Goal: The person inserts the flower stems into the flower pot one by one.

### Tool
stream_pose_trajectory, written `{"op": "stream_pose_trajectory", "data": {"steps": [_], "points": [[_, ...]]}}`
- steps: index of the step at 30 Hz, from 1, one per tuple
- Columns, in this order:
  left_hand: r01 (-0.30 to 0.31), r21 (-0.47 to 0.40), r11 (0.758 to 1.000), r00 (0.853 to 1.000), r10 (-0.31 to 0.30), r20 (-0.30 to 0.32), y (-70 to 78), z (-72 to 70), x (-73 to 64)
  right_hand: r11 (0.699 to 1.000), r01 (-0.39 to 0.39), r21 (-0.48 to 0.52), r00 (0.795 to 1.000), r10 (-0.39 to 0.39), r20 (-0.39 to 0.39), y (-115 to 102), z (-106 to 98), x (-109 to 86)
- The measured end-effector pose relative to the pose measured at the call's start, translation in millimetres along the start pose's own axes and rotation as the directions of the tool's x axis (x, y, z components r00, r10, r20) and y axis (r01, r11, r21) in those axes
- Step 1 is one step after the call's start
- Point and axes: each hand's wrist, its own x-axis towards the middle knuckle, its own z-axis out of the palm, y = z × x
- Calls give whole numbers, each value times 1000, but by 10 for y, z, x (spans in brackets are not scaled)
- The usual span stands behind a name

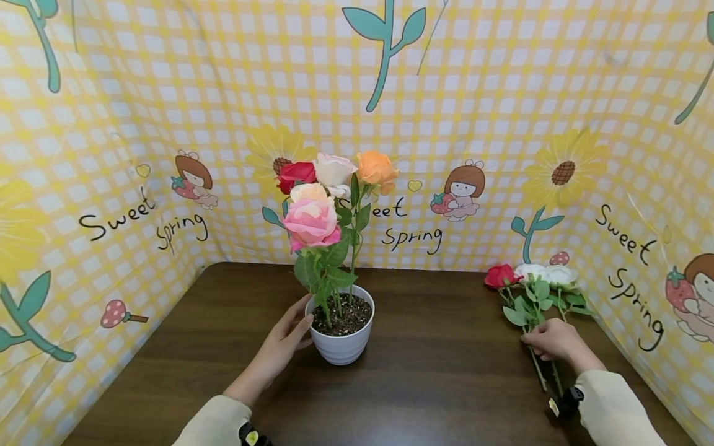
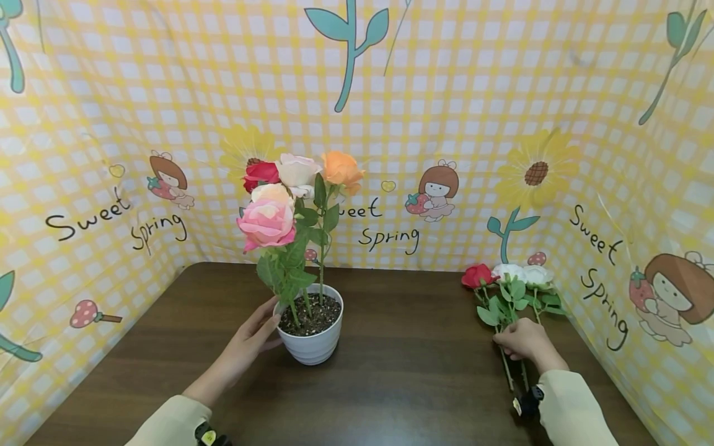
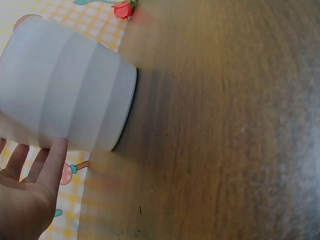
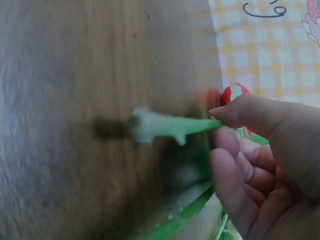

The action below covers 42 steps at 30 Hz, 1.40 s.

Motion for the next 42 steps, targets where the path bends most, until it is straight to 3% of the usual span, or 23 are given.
{"op": "stream_pose_trajectory", "data": {"steps": [16,24,32,42], "points": [[19,-9,1000,1000,-19,-3,-12,4,-3,986,116,123,993,-113,-34,-283,-11,-61],[14,-11,1000,1000,-14,5,-12,4,3,970,197,141,979,-187,-87,-534,-24,-112],[15,-13,1000,1000,-15,6,-15,-2,9,945,310,106,944,-293,-149,-879,-42,-157],[10,-10,1000,1000,-10,-5,-11,0,8,901,419,111,895,-390,-218,-1238,81,-124]]}}
